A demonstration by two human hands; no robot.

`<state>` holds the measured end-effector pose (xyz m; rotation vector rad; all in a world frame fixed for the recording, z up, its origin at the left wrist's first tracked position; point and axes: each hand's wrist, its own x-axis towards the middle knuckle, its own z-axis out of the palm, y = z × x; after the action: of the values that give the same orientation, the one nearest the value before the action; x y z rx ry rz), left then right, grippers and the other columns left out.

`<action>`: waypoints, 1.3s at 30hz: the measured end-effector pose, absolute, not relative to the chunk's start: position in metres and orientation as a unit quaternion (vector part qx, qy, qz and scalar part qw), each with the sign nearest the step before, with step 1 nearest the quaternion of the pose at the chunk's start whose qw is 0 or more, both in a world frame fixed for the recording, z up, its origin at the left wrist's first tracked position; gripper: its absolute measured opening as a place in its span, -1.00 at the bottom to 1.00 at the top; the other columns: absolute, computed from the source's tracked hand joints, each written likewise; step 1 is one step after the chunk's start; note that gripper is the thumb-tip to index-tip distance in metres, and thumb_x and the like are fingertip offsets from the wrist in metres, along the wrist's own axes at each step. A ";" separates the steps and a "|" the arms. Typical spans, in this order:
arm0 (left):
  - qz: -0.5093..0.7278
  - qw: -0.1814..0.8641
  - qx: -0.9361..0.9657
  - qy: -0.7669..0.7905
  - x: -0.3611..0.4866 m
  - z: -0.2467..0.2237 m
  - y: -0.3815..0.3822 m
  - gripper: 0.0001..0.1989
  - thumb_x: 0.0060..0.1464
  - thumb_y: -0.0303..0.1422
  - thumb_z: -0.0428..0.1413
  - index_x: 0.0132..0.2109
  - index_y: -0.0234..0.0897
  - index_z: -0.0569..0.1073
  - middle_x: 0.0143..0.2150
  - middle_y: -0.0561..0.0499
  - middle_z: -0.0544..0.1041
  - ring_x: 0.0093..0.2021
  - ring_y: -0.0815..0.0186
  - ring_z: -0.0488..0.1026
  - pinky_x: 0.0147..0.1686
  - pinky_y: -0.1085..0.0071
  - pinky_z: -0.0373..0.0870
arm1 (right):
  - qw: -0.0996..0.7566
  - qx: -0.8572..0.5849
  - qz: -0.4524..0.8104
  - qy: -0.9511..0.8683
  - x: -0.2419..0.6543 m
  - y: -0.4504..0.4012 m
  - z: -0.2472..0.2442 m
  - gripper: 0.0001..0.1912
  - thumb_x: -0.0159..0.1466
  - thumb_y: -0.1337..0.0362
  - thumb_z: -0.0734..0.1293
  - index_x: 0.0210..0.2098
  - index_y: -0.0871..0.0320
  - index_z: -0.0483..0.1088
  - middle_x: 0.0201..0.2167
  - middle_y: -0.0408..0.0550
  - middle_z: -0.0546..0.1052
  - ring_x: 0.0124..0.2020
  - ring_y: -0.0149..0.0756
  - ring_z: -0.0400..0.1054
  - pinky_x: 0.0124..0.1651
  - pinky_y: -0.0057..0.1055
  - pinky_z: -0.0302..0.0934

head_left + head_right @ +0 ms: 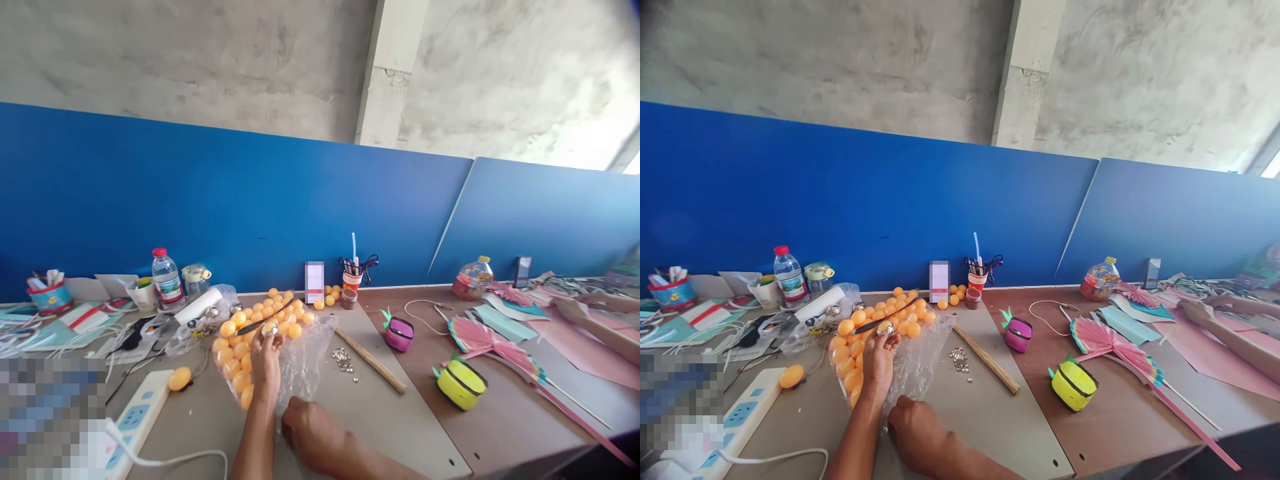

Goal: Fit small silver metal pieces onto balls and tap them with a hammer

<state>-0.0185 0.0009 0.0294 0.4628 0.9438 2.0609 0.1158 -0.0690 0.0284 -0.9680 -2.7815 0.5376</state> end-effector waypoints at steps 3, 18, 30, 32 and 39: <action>0.812 0.400 0.189 0.381 -0.018 0.029 0.000 -0.65 -0.15 -0.29 0.23 -0.17 -0.25 0.40 -0.35 0.09 0.48 -0.43 0.40 0.45 -0.21 0.32 0.38 | 0.065 -0.347 0.168 -0.920 0.112 -0.072 0.034 -0.74 0.14 0.47 0.20 -0.33 0.17 0.51 -0.30 0.07 0.58 -0.35 -0.22 0.42 -0.34 -0.43 0.23; 0.777 0.412 0.219 0.422 -0.010 0.014 0.007 -0.55 -0.14 -0.20 0.26 -0.08 -0.23 0.40 -0.32 0.06 0.49 -0.40 0.38 0.45 -0.21 0.34 0.36 | 0.173 -0.592 0.157 -0.771 0.206 0.024 0.043 -0.77 0.20 0.49 0.19 -0.38 0.23 0.48 -0.32 0.07 0.58 -0.28 -0.26 0.43 -0.28 -0.44 0.12; 0.785 0.393 0.227 0.422 -0.011 0.011 0.011 -0.56 -0.19 -0.22 0.29 -0.12 -0.23 0.43 -0.31 0.05 0.50 -0.43 0.36 0.47 -0.27 0.34 0.42 | 0.279 -0.481 0.161 -0.815 0.162 0.017 0.040 -0.58 0.22 0.34 0.29 0.08 0.19 0.31 0.05 0.14 0.41 0.06 -0.16 0.34 0.10 -0.31 0.19; 0.784 0.392 0.227 0.424 -0.012 0.012 0.010 -0.57 -0.17 -0.21 0.29 -0.12 -0.23 0.43 -0.30 0.04 0.51 -0.43 0.36 0.47 -0.27 0.33 0.43 | 0.250 -0.462 0.163 -0.835 0.143 0.015 0.039 -0.56 0.21 0.30 0.31 0.08 0.21 0.31 0.11 0.16 0.39 0.12 -0.11 0.30 0.15 -0.28 0.16; 0.770 0.391 0.221 0.453 -0.012 0.013 0.005 -0.56 -0.13 -0.22 0.28 -0.06 -0.19 0.43 -0.26 -0.01 0.55 -0.41 0.33 0.50 -0.31 0.35 0.43 | 0.162 -0.466 0.137 -0.859 0.089 0.019 0.017 -0.53 0.27 0.26 0.22 0.17 0.22 0.29 0.14 0.24 0.40 0.20 -0.02 0.24 0.26 -0.05 0.01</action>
<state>-0.0119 0.0049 0.0134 0.5617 1.1497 1.9565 0.0888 0.0193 0.0171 -1.3303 -2.4503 0.3905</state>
